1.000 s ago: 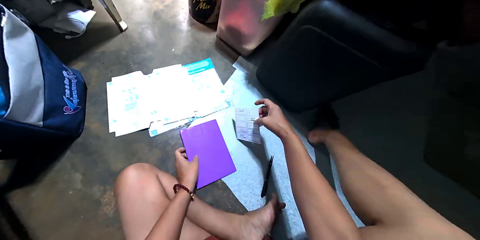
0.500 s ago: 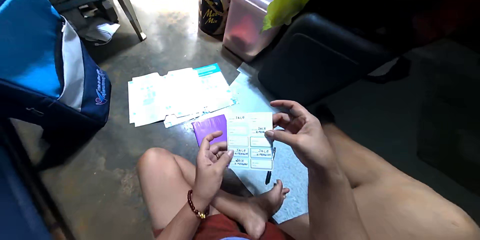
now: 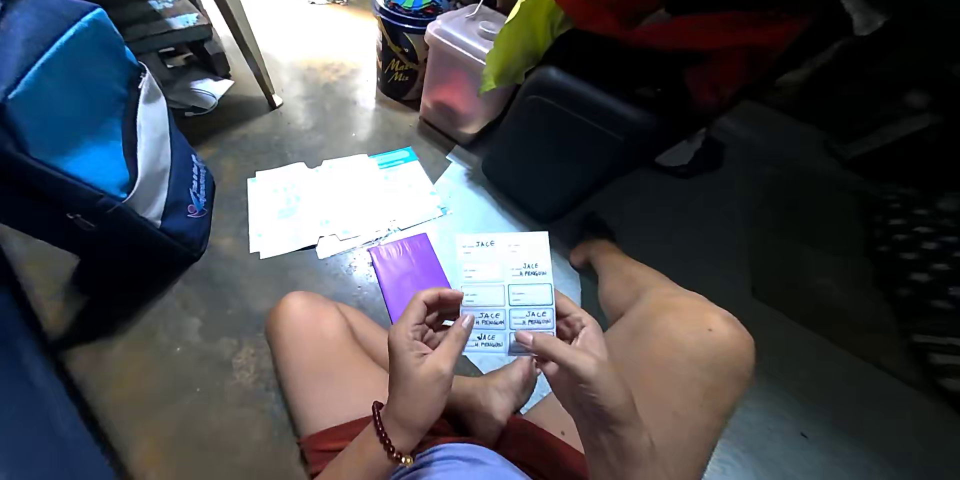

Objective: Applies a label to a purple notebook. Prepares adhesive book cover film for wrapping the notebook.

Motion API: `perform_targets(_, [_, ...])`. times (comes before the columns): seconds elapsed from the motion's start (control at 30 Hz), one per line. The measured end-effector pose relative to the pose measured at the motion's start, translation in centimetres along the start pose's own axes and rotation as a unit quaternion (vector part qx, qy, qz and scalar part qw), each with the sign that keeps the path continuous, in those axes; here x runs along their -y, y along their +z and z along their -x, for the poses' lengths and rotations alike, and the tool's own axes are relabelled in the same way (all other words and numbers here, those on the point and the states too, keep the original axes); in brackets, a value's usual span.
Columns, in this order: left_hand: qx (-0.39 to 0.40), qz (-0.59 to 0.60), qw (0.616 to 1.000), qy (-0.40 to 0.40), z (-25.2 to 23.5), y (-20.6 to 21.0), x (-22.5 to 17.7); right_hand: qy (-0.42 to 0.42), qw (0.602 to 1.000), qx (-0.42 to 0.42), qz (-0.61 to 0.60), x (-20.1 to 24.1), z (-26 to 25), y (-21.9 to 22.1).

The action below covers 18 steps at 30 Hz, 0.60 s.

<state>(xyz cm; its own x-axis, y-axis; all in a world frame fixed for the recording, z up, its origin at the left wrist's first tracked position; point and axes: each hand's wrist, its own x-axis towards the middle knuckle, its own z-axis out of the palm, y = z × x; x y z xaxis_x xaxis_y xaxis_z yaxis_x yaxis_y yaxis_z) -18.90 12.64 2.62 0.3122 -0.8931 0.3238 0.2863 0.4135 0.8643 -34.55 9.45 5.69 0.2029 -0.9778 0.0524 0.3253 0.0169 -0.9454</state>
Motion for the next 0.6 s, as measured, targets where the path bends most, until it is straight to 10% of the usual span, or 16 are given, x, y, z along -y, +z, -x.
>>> perform_targets(0.6, [0.010,-0.006,0.999,-0.037,0.64,-0.13,0.13,0.003,0.997,-0.080,0.009,-0.34,0.15,0.30])
